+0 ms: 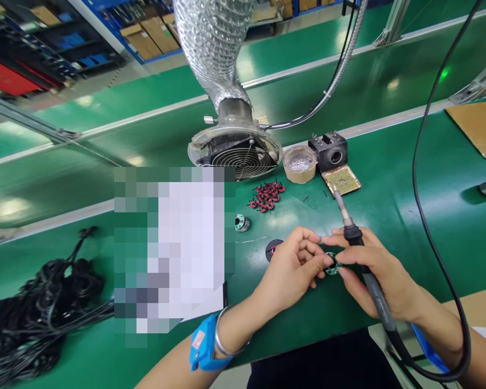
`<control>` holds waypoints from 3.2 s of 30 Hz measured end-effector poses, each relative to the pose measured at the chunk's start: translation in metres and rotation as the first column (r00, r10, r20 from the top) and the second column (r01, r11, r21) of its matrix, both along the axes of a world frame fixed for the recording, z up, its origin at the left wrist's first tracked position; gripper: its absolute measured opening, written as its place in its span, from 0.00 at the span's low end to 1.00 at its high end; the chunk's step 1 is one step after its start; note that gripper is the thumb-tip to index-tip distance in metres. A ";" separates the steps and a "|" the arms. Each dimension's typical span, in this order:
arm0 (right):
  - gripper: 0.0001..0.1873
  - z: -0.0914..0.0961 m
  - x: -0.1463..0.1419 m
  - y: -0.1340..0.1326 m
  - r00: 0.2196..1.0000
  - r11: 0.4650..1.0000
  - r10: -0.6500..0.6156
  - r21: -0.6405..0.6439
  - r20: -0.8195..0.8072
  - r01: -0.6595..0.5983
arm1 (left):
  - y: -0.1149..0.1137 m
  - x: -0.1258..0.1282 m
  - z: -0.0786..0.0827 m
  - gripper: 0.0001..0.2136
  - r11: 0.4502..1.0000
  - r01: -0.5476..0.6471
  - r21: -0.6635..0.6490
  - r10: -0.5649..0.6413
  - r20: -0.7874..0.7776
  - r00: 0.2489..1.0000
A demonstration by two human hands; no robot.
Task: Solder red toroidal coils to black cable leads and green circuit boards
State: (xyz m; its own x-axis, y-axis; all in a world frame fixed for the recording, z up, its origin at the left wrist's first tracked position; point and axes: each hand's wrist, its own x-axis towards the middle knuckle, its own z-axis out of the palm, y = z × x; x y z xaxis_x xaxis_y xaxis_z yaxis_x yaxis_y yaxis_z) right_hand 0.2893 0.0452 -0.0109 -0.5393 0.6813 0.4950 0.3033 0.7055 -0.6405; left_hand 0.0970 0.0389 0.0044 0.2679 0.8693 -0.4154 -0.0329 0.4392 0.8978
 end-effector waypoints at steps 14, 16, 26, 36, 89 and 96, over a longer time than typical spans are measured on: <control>0.24 0.014 0.012 0.011 0.996 1.000 -0.020 0.017 0.086 0.019 | -0.025 0.004 -0.020 0.12 0.962 -0.211 0.171 0.228 -0.086 0.970; 0.25 0.026 0.017 0.009 0.999 0.998 -0.040 -0.043 0.025 0.041 | -0.026 0.004 -0.022 0.12 0.955 -0.211 0.207 0.237 -0.111 0.965; 0.17 0.041 0.022 0.004 0.998 0.977 -0.022 -0.215 -0.064 0.008 | -0.032 0.006 -0.029 0.11 0.919 -0.212 0.332 0.282 -0.177 0.943; 0.19 0.042 0.023 0.007 0.994 0.962 0.047 -0.263 -0.103 -0.073 | -0.031 0.005 -0.028 0.09 0.891 -0.194 0.410 0.295 -0.201 0.934; 0.13 -0.001 -0.028 -0.015 0.986 0.975 -0.161 0.159 0.032 0.154 | -0.009 -0.014 -0.006 0.17 0.993 -0.034 -0.115 0.040 0.050 0.998; 0.14 -0.001 -0.027 -0.014 0.979 0.970 -0.202 0.129 -0.038 0.206 | -0.022 -0.014 -0.016 0.10 0.986 0.006 0.167 -0.005 -0.007 1.000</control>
